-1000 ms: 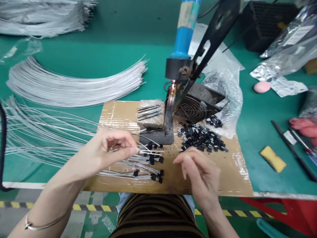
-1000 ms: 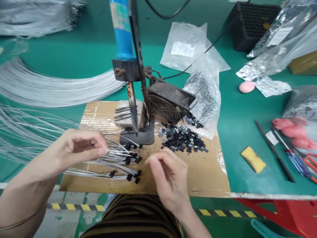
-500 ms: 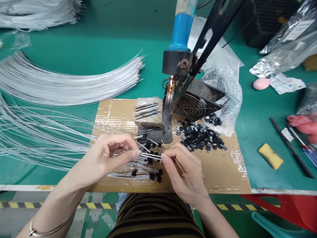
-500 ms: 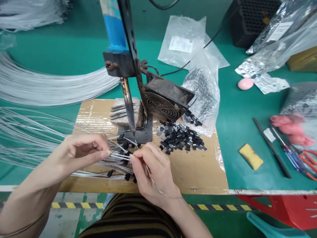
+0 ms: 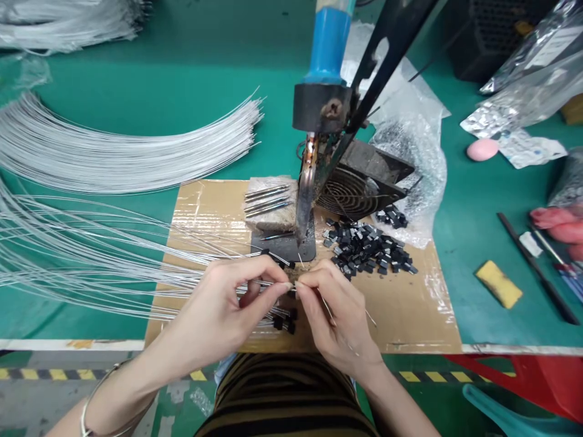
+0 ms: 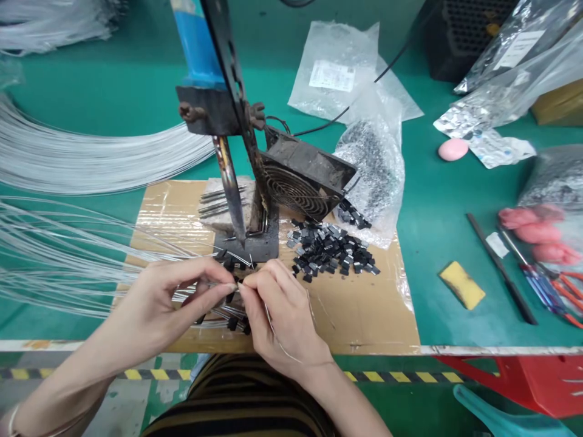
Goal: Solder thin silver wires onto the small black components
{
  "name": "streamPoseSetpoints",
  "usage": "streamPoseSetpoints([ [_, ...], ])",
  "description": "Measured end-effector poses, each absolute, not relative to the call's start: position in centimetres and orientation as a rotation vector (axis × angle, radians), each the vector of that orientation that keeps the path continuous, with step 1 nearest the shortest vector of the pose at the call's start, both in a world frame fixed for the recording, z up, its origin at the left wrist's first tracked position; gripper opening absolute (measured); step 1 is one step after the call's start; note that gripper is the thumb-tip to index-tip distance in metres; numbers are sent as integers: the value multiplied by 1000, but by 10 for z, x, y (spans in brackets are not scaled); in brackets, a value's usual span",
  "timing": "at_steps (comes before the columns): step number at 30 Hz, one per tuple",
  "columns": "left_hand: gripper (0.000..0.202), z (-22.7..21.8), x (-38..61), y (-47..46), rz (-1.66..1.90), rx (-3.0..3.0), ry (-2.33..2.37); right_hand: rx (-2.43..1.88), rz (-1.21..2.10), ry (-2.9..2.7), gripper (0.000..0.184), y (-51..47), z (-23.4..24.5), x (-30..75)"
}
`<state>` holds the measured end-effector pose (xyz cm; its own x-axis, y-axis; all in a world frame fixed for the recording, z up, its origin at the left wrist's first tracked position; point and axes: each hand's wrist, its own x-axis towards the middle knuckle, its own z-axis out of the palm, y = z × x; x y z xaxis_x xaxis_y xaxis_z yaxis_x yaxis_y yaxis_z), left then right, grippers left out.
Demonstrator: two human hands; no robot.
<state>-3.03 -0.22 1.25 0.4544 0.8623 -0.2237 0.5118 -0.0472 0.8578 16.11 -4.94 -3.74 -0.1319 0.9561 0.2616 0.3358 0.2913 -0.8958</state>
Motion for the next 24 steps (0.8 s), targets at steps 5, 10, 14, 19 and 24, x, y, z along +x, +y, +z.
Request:
streamPoseSetpoints([
  [5, 17, 8, -21, -1, 528, 1504, 1223, -1263, 928, -1453, 17, -52, -40, 160],
  [10, 19, 3, -23, -1, 578, 1451, 1346, -1400, 1084, -1006, 25, -53, -39, 161],
  [14, 19, -1, -25, -2, 596, 1400, 1328, -1277, 1279, -845, 18, -50, -36, 157],
  [19, 17, -2, -25, -5, 619, 1393, 1302, -1116, 1469, -737, 13, -50, -37, 148],
  [24, 15, -3, -22, -9, 652, 1386, 1340, -1074, 1543, -646, 14, -53, -39, 147],
])
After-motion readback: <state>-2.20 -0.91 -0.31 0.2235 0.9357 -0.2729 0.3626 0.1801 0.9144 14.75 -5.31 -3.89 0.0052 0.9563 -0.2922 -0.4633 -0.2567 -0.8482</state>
